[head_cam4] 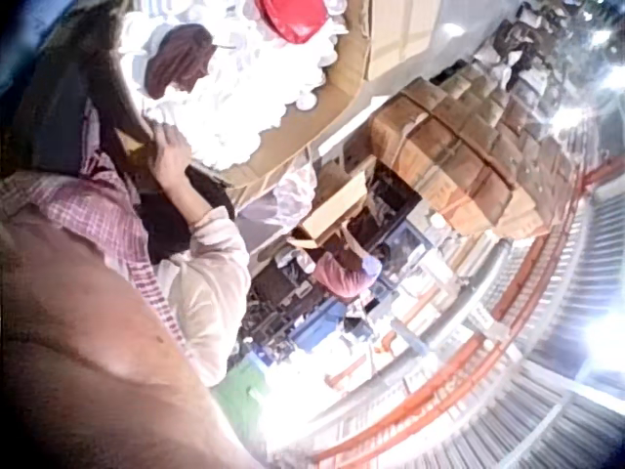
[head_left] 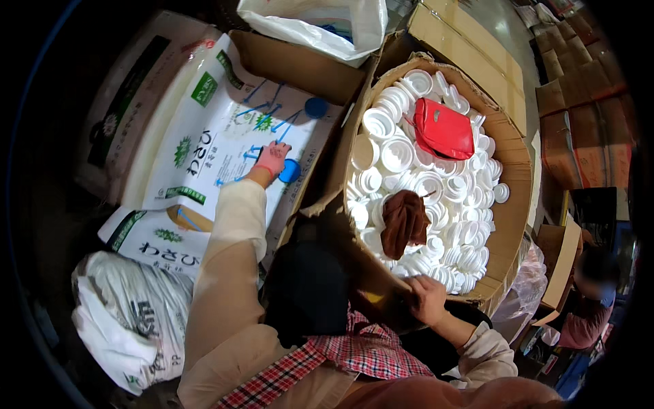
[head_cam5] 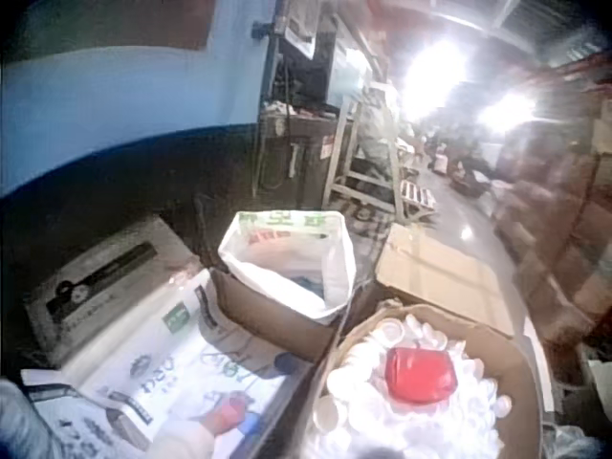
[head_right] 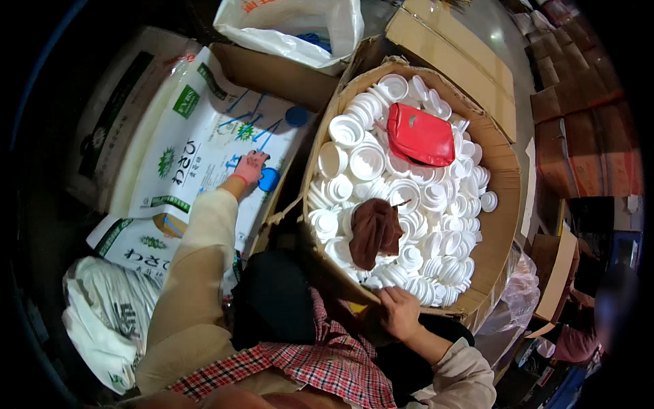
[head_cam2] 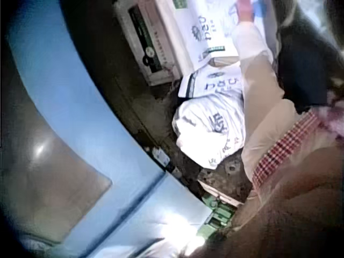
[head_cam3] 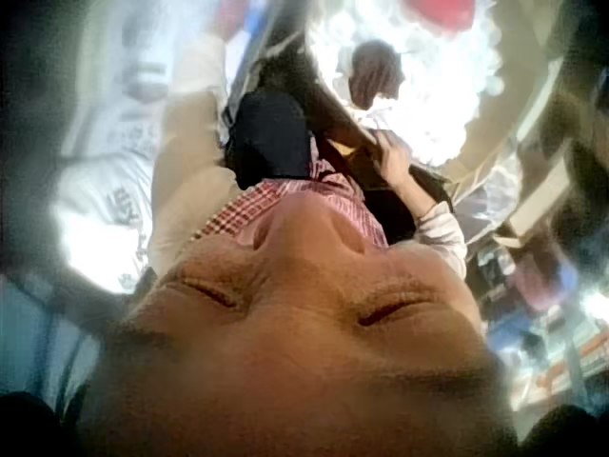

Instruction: The person repeatedly picks white plastic bowls and blue lids from a cardboard box, wipes the rim of each bowl with a brown cloth, and screws the lid onto the bowl. The assembled units are placed into a nearby bin. The process is repeated continuously throughout the clip.

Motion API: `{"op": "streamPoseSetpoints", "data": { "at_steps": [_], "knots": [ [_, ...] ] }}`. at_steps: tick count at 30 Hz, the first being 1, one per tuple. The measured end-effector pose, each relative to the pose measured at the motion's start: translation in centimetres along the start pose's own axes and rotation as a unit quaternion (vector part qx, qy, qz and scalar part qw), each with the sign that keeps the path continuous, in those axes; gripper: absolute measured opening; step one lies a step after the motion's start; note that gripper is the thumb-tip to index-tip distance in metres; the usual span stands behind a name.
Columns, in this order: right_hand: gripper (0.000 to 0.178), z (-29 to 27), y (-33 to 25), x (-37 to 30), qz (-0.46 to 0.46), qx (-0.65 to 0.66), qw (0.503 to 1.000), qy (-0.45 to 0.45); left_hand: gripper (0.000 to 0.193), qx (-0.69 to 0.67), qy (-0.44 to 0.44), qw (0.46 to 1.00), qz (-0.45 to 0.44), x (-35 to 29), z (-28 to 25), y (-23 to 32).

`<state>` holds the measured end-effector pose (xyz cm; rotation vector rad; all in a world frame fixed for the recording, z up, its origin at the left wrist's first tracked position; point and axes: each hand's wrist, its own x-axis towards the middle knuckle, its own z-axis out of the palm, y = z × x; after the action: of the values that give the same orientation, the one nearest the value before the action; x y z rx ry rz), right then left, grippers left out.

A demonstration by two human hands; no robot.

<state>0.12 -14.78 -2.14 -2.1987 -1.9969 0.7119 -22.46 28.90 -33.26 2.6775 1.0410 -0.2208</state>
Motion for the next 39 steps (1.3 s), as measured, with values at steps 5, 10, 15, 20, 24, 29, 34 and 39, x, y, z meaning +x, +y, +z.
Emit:
{"op": "streamPoseSetpoints", "data": {
  "at_steps": [5, 10, 15, 20, 24, 29, 34, 39],
  "knots": [
    [0.052, 0.0, 0.6, 0.6, -0.027, -0.022, 0.999, -0.018, 0.038, -0.014, -0.112, 0.994, 0.000, 1.3, 6.4, 0.8],
    [0.052, -0.2, 1.0, 0.9, -0.038, -0.015, 0.999, -0.019, 0.046, -0.366, -0.084, 0.918, -0.128, 7.7, 3.2, -3.9],
    [0.047, 0.0, 1.1, 1.3, -0.034, -0.022, 0.999, -0.022, 0.044, -0.296, -0.033, 0.936, -0.189, 21.7, 1.4, -4.1],
    [0.040, 0.6, 2.3, 1.1, -0.057, -0.035, 0.998, -0.008, 0.035, -0.153, 0.103, 0.979, -0.085, 26.1, 5.2, -3.3],
    [0.038, 0.3, 2.9, 1.3, -0.083, -0.032, 0.996, 0.015, 0.038, -0.357, 0.112, 0.921, -0.106, 22.3, 3.2, -2.7],
    [0.042, 0.3, 2.7, 0.6, -0.088, -0.039, 0.994, 0.059, 0.043, -0.400, 0.420, 0.798, -0.162, 11.1, -9.3, 0.5],
    [0.040, -1.1, 2.7, 0.5, 0.016, 0.292, 0.955, 0.053, 0.039, -0.461, 0.327, 0.818, 0.106, -1.2, -24.7, 12.8],
    [0.061, -2.6, 2.7, 5.9, 0.002, 0.132, 0.961, 0.244, 0.046, -0.332, 0.165, 0.922, 0.112, -3.2, -24.6, 19.6]
  ]
}}
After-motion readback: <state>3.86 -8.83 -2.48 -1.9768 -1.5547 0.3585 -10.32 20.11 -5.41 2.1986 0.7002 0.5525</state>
